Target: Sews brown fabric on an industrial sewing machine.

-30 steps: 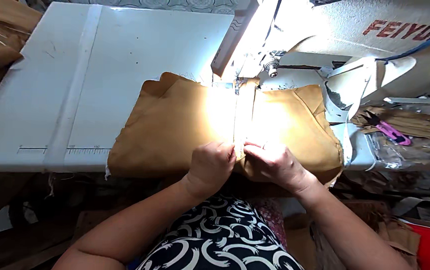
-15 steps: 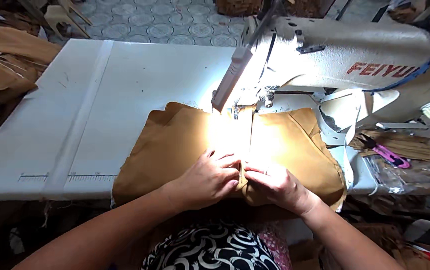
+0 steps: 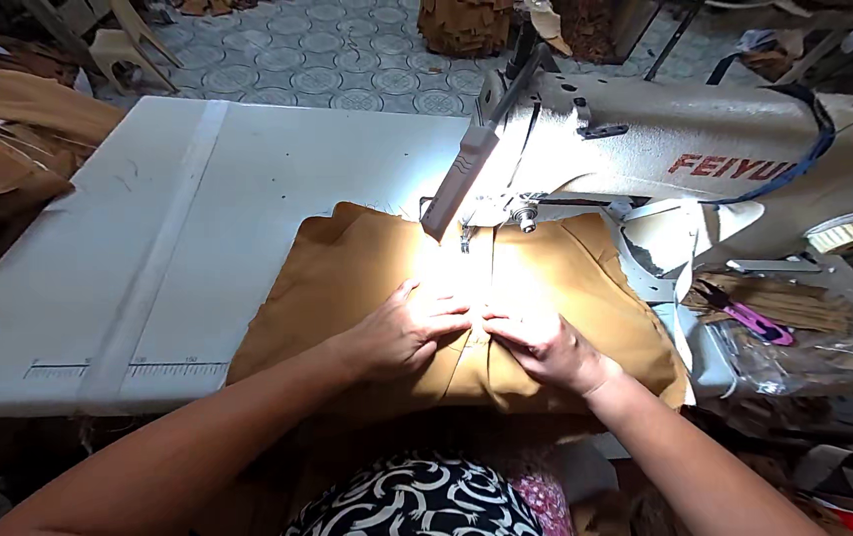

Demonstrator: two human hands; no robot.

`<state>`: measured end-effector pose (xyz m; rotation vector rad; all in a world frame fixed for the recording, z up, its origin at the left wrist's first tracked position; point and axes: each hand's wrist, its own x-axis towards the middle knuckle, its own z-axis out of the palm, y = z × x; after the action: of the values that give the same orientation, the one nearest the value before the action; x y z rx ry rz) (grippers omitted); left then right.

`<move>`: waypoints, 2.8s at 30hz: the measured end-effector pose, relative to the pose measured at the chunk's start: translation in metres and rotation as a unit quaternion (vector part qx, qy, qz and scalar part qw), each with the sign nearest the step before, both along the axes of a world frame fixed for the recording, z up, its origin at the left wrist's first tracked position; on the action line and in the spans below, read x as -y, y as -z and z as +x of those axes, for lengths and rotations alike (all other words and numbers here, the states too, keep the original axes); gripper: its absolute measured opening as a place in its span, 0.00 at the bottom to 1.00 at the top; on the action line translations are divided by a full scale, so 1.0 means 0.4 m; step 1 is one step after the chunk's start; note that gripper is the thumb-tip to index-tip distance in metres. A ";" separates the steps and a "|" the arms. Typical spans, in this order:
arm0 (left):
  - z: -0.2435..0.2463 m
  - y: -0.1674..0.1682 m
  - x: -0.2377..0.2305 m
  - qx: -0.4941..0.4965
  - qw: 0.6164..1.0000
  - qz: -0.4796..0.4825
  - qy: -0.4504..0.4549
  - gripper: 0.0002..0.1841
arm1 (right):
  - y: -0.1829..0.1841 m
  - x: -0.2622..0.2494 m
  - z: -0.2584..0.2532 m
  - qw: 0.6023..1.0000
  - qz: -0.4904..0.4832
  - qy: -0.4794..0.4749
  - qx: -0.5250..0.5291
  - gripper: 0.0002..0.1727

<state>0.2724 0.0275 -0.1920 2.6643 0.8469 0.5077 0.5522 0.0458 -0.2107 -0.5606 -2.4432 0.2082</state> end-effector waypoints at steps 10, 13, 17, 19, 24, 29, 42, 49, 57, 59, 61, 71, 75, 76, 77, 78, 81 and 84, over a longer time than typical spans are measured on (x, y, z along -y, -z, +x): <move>-0.006 0.002 -0.045 -0.013 1.000 0.020 -0.005 0.27 | -0.008 -0.054 0.003 1.000 -0.008 -0.008 0.009 0.15; -0.009 0.009 -0.094 -0.002 0.999 0.032 -0.003 0.27 | -0.009 -0.105 -0.001 1.000 -0.014 -0.007 0.015 0.16; -0.017 0.007 -0.153 -0.011 1.000 0.028 -0.002 0.28 | -0.017 -0.161 -0.016 1.000 -0.018 -0.011 0.006 0.15; -0.022 0.007 -0.176 -0.022 1.000 0.015 -0.006 0.28 | -0.021 -0.181 -0.020 1.000 -0.006 -0.020 0.007 0.16; -0.017 -0.023 -0.200 -0.007 1.000 -0.029 0.000 0.26 | -0.032 -0.173 -0.030 0.991 0.102 -0.065 0.054 0.14; 0.054 -0.100 -0.109 -0.059 0.991 -0.069 -0.095 0.24 | -0.058 -0.074 -0.064 0.998 0.026 -0.057 0.031 0.12; 0.081 -0.066 0.036 0.081 0.980 0.106 -0.145 0.12 | -0.096 0.031 -0.152 0.941 -0.213 0.255 0.058 0.15; 0.035 0.002 -0.029 -0.013 0.993 0.040 -0.111 0.25 | -0.125 0.061 -0.174 0.904 -0.271 0.310 0.117 0.20; 0.000 -0.025 -0.032 -0.048 0.997 -0.007 -0.052 0.30 | -0.130 0.057 -0.166 0.905 -0.290 0.307 0.043 0.17; 0.001 -0.039 -0.023 -0.057 0.998 -0.012 -0.038 0.29 | -0.132 0.054 -0.166 0.915 -0.278 0.288 0.052 0.20; 0.006 -0.048 -0.012 -0.043 0.999 0.008 -0.020 0.25 | -0.141 0.055 -0.167 0.914 -0.284 0.277 0.082 0.23; 0.013 0.001 -0.031 -0.035 0.994 0.020 -0.106 0.28 | -0.106 0.053 -0.177 0.917 -0.227 0.325 0.039 0.12; -0.003 -0.005 -0.037 -0.053 0.994 0.011 -0.093 0.28 | -0.109 0.063 -0.179 0.909 -0.236 0.344 0.016 0.08; -0.005 -0.008 -0.037 -0.055 0.994 0.008 -0.092 0.27 | -0.107 0.066 -0.180 0.912 -0.226 0.343 0.017 0.08; -0.006 -0.010 -0.037 -0.055 0.994 0.008 -0.091 0.28 | -0.105 0.070 -0.182 0.913 -0.216 0.344 0.022 0.08; -0.007 -0.011 -0.037 -0.054 0.994 0.008 -0.089 0.28 | -0.103 0.075 -0.185 0.915 -0.203 0.347 0.024 0.08; -0.006 -0.009 -0.037 -0.042 0.995 0.013 -0.086 0.27 | -0.080 0.087 -0.192 0.934 -0.117 0.338 0.010 0.09; 0.001 -0.009 -0.035 -0.040 0.996 0.017 -0.084 0.28 | -0.076 0.094 -0.196 0.937 -0.085 0.337 0.034 0.09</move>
<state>0.2727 0.0417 -0.1884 2.6744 1.1018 0.4610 0.4738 0.0081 -0.1804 -1.4563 -2.1552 0.1109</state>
